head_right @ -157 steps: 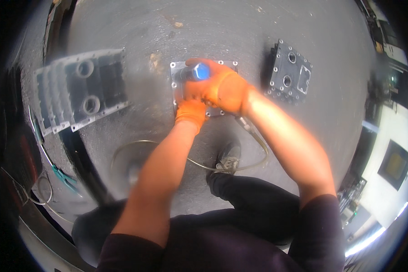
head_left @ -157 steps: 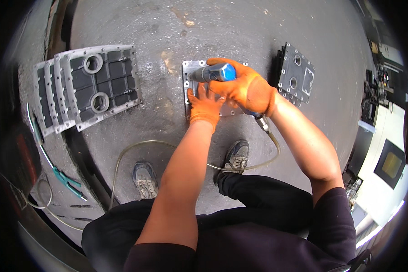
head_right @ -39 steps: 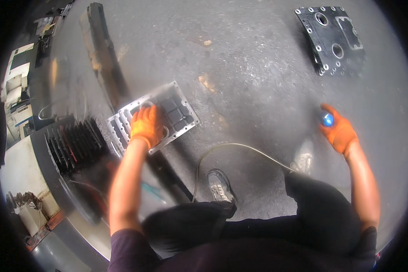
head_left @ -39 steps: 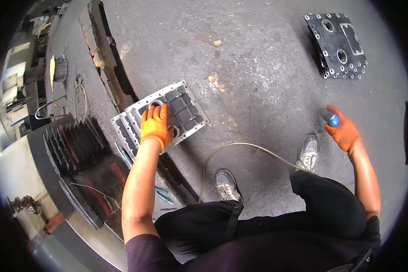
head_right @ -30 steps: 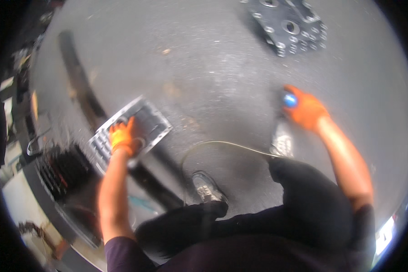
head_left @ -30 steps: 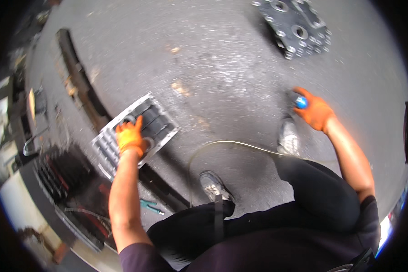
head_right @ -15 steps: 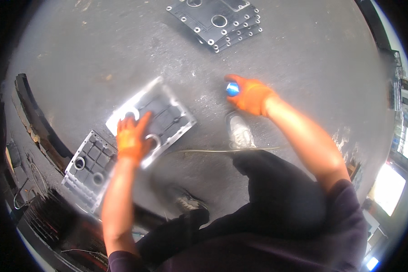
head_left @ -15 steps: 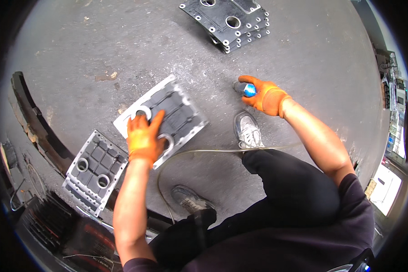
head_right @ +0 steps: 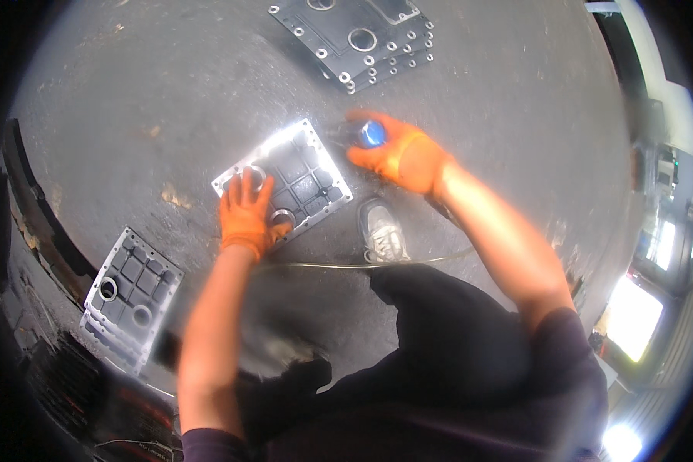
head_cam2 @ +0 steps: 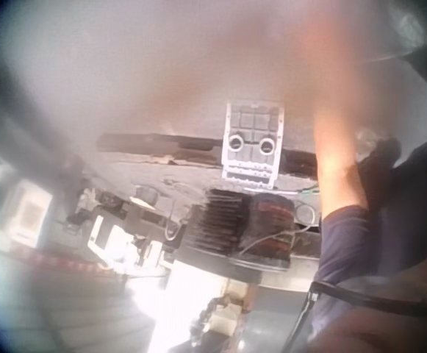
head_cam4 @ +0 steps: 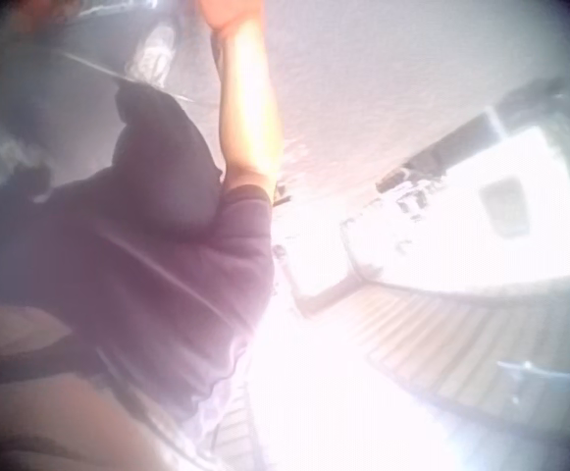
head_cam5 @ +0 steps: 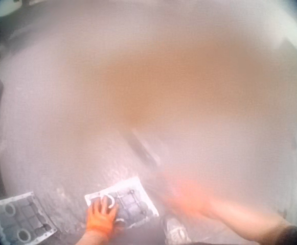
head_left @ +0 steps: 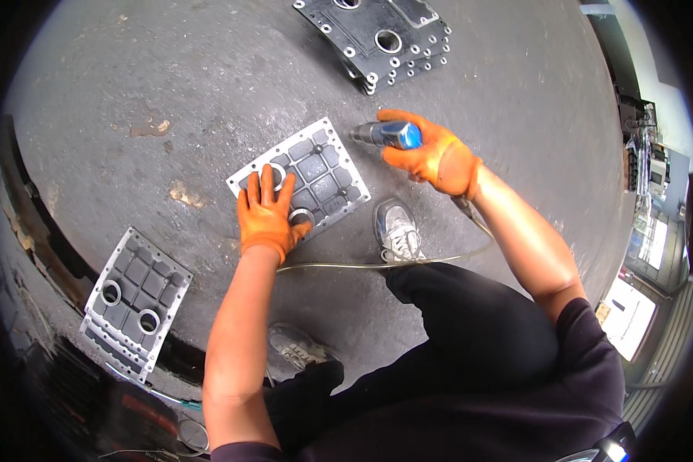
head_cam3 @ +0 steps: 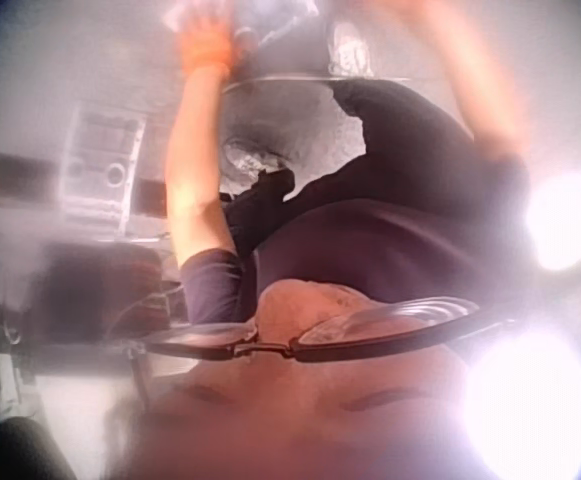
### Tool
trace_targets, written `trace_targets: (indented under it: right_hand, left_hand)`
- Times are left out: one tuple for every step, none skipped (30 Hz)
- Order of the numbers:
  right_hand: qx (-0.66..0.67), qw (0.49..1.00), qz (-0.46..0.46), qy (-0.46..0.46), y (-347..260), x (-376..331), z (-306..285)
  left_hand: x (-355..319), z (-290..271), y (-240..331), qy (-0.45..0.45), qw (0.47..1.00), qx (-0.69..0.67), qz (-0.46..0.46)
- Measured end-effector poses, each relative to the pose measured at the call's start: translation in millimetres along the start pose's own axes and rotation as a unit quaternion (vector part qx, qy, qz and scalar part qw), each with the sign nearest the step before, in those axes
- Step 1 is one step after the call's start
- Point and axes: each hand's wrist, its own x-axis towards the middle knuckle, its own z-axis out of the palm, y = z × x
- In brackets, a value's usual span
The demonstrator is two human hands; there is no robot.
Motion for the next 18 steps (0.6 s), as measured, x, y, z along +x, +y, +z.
trace_targets:
  right_hand:
    - [0.018, 1.000, -0.012, -0.004, -3, 10, 1]
    - [0.016, 1.000, -0.011, -0.009, -8, 19, 0]
    - [0.018, 1.000, -0.001, -0.009, -15, 26, 1]
    - [0.020, 1.000, 0.009, -0.010, -22, 33, 2]
    - [0.023, 0.999, 0.020, -0.012, -27, 38, 4]
    - [0.034, 0.999, 0.033, -0.013, -30, 42, 5]
    - [0.039, 0.999, 0.029, -0.015, -31, 46, 7]
    - [0.044, 0.999, 0.026, -0.016, -30, 49, 9]
    - [0.050, 0.998, 0.023, -0.018, -29, 53, 10]
    - [0.039, 0.999, 0.025, -0.016, -29, 56, 11]
    - [0.028, 0.999, 0.026, -0.014, -29, 58, 11]
    - [0.017, 0.999, 0.027, -0.011, -29, 61, 11]
    - [0.009, 0.999, 0.041, -0.010, -33, 62, 13]
    - [0.002, 0.998, 0.055, -0.008, -40, 63, 14]
    - [-0.006, 0.998, 0.069, -0.007, -44, 65, 16]
    - [-0.015, 0.999, 0.046, -0.014, -43, 67, 14]
    - [-0.013, 0.999, 0.045, -0.021, -44, 70, 13]
    - [-0.010, 0.999, 0.044, -0.027, -45, 75, 11]
  left_hand:
    - [0, -2, 3, -0.011, 1.000, 0.006, -0.007]
    - [-1, -5, 6, -0.021, 1.000, 0.011, -0.014]
    - [-1, -7, 8, -0.032, 0.999, 0.015, -0.021]
    - [0, -6, 6, -0.044, 0.999, 0.018, -0.022]
    - [-1, -3, 5, -0.030, 0.999, 0.002, -0.019]
    - [-1, 1, 5, -0.016, 1.000, -0.014, -0.017]
    - [-1, 2, 3, -0.001, 1.000, -0.028, -0.013]
    - [0, 3, 3, -0.002, 1.000, -0.027, -0.013]
    - [1, 3, 3, -0.003, 1.000, -0.027, -0.013]
    - [1, 3, 3, -0.005, 1.000, -0.025, -0.012]
    - [1, 4, 3, -0.004, 1.000, -0.025, -0.014]
    - [2, 4, 4, -0.003, 1.000, -0.025, -0.015]
    - [2, 5, 4, -0.003, 1.000, -0.025, -0.016]
    - [1, 3, 3, -0.008, 1.000, -0.023, -0.016]
    - [1, 4, 2, -0.011, 1.000, -0.022, -0.017]
    - [2, 4, 3, -0.013, 1.000, -0.023, -0.015]
    - [2, 4, 4, -0.015, 1.000, -0.023, -0.013]
    - [4, 4, 4, -0.012, 1.000, -0.022, -0.013]
